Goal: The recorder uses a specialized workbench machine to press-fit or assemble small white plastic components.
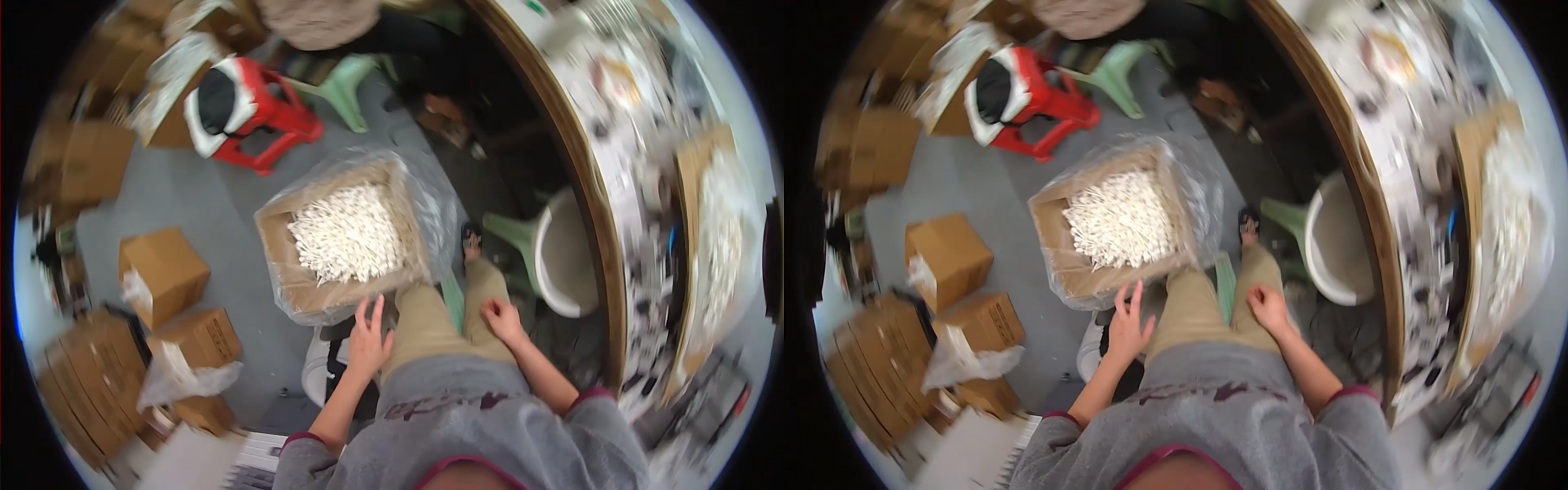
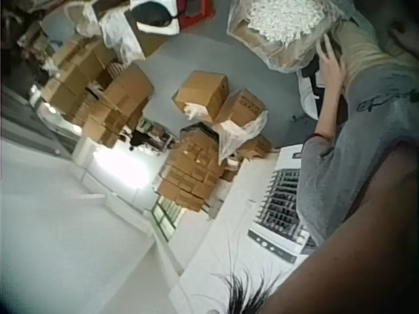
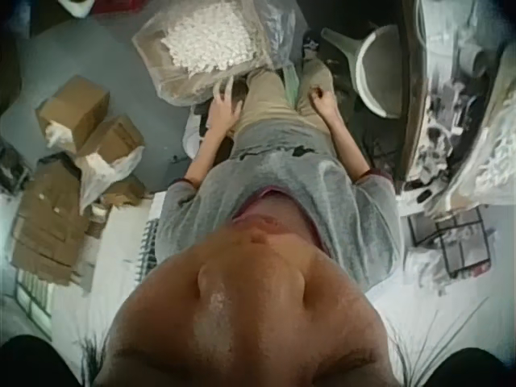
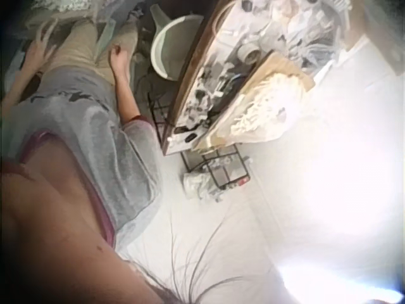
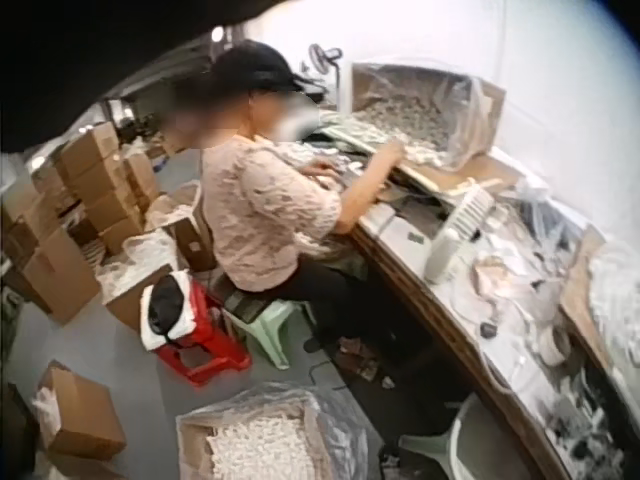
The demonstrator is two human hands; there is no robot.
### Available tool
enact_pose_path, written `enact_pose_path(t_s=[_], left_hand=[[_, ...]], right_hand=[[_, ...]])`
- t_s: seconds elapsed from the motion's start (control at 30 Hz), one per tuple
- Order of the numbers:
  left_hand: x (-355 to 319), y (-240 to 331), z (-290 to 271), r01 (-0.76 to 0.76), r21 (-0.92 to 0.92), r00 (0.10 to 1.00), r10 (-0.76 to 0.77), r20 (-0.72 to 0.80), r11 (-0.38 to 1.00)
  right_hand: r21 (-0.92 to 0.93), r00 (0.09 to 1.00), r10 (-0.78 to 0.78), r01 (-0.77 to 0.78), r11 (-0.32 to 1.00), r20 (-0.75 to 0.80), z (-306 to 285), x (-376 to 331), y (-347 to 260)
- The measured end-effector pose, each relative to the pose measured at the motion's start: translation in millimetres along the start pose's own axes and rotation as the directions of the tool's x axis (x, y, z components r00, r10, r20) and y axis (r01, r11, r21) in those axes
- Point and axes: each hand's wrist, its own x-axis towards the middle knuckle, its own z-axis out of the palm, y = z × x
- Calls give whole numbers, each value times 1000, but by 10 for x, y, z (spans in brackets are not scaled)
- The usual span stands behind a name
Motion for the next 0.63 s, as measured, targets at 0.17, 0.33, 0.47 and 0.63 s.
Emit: enact_pose_path(t_s=[0.17, 0.33, 0.47, 0.63], left_hand=[[40, -225, 230, -125, 78, 958, 100, 269, 989], [390, -49, 464, -262, 101, 902, 206, 380, 960], [658, 519, 517, -243, 125, 936, 199, 290, 962], [928, 1219, 732, -220, 78, 928, 184, 324, 972]], right_hand=[[51, 990, -137, 138, 989, -14, 199, -306, -9], [225, 994, -61, 81, 971, -95, 49, -299, 241], [290, 949, -27, 123, 949, -313, -277, -218, 586], [185, 928, 67, 2, 983, -367, -605, -201, 1281]])
